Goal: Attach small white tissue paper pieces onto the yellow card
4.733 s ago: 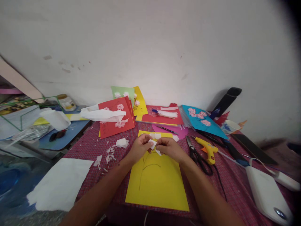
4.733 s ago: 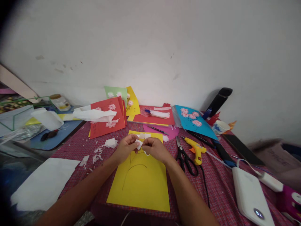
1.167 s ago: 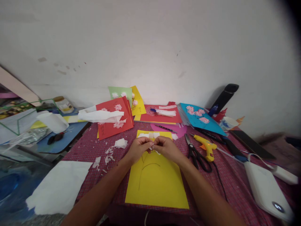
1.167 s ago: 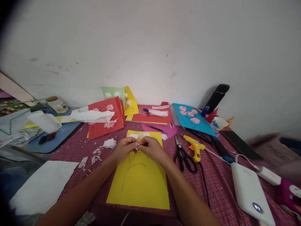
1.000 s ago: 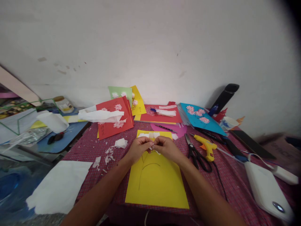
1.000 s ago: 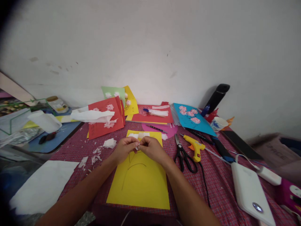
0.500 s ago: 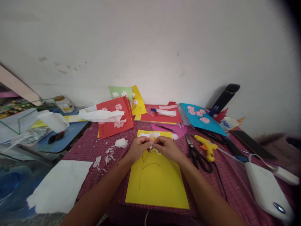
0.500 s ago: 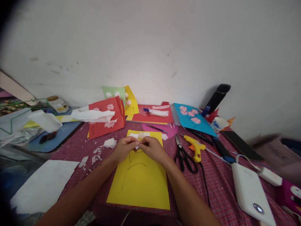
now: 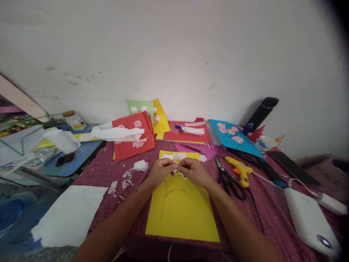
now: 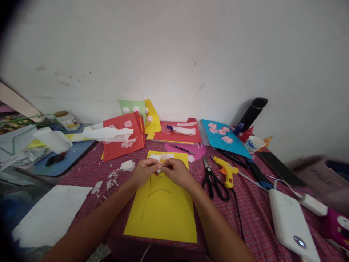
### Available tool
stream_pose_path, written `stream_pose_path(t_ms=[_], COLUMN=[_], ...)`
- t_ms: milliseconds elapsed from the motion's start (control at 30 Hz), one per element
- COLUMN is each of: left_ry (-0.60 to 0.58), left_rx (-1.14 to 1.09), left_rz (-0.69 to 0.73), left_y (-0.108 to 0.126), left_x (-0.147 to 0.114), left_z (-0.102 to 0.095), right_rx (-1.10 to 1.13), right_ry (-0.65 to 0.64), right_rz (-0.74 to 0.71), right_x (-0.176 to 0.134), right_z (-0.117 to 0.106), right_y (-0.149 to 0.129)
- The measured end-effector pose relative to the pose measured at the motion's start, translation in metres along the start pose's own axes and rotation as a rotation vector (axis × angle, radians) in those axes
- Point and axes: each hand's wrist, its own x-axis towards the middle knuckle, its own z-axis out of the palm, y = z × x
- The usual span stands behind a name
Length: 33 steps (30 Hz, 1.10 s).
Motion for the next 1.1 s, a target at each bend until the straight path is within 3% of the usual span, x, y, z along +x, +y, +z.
stream_pose_path(t_ms=[1100], left_ry=[0.032], left_rx=[0.178], left_rz=[0.078], left_y=[0.0033], left_x=[-0.0015], left_z=[0.0008], right_rx=[0.047], right_ry=[-0.017], right_rz=[0.040], right_x=[-0.0001], right_z=[-0.0013], right_y=[-0.0050])
